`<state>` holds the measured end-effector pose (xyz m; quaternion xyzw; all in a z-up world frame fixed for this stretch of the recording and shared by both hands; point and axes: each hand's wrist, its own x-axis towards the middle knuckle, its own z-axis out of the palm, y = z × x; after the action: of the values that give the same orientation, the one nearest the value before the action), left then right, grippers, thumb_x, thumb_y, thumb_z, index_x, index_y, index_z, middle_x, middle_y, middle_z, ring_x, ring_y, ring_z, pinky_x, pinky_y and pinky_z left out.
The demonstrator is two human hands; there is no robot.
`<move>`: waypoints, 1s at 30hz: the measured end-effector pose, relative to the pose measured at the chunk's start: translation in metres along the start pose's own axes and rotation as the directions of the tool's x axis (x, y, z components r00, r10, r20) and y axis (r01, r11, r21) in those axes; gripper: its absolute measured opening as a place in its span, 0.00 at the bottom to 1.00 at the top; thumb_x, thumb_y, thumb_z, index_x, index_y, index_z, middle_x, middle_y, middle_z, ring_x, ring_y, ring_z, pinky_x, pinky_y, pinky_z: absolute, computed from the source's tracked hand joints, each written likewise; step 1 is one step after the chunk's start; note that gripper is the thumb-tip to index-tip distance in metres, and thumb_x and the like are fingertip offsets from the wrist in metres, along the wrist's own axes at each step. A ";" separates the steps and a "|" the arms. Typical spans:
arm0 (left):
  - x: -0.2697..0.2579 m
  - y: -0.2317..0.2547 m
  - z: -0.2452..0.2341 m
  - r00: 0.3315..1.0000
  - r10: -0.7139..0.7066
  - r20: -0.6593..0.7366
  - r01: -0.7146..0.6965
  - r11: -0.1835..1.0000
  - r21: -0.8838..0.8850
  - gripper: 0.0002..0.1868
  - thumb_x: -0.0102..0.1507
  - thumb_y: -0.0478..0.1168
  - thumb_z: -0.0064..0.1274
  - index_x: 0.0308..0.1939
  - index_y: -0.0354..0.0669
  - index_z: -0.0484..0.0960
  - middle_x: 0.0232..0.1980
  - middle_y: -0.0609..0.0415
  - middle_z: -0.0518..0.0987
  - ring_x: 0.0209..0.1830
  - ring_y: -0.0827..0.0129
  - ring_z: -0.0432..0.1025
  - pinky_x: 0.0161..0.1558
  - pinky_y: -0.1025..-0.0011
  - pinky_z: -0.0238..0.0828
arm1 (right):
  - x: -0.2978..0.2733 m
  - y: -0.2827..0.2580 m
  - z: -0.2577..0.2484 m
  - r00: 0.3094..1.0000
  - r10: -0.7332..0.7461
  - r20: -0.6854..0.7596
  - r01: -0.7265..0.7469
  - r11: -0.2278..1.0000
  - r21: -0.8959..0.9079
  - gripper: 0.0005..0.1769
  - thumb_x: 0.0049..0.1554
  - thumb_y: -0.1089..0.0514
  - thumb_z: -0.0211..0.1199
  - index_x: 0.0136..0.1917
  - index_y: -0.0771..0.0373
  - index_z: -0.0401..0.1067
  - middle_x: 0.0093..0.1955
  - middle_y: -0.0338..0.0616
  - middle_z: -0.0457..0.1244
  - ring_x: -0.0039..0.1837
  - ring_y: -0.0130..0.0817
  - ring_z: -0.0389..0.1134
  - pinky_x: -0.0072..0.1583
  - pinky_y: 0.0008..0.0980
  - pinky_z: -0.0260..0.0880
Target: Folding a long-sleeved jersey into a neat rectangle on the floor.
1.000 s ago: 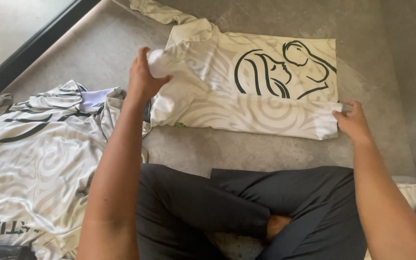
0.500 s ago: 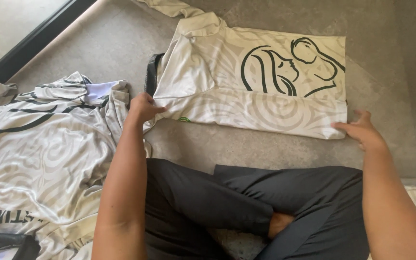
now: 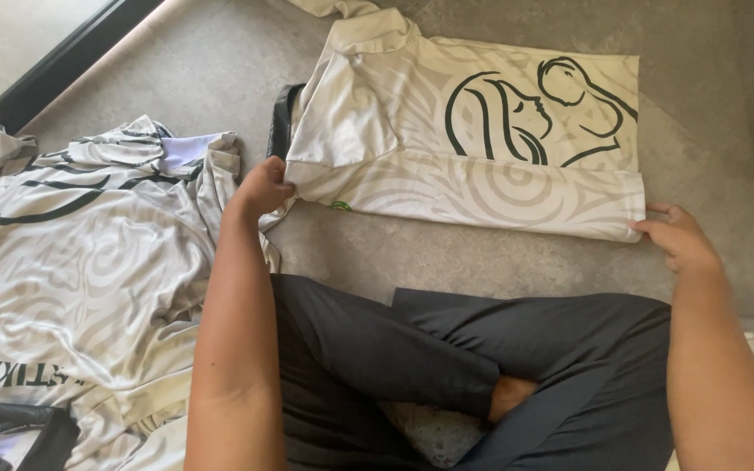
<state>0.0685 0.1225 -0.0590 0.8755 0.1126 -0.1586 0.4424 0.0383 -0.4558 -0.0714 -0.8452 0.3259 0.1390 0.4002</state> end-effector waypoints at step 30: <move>0.036 0.047 0.034 0.974 0.108 -0.197 -0.008 0.891 0.453 0.28 0.50 0.49 0.51 0.50 0.42 0.62 0.44 0.42 0.70 0.43 0.48 0.66 0.41 0.52 0.65 | -0.068 -0.155 0.138 0.579 -0.730 0.362 0.809 0.570 -0.144 0.09 0.43 0.60 0.56 0.38 0.66 0.67 0.39 0.55 0.61 0.47 0.51 0.62 0.49 0.40 0.63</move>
<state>0.1112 0.0701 -0.0566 0.9689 0.0940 -0.0707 0.2175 0.0942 -0.2477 -0.0351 -0.9247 -0.1591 0.1061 0.3292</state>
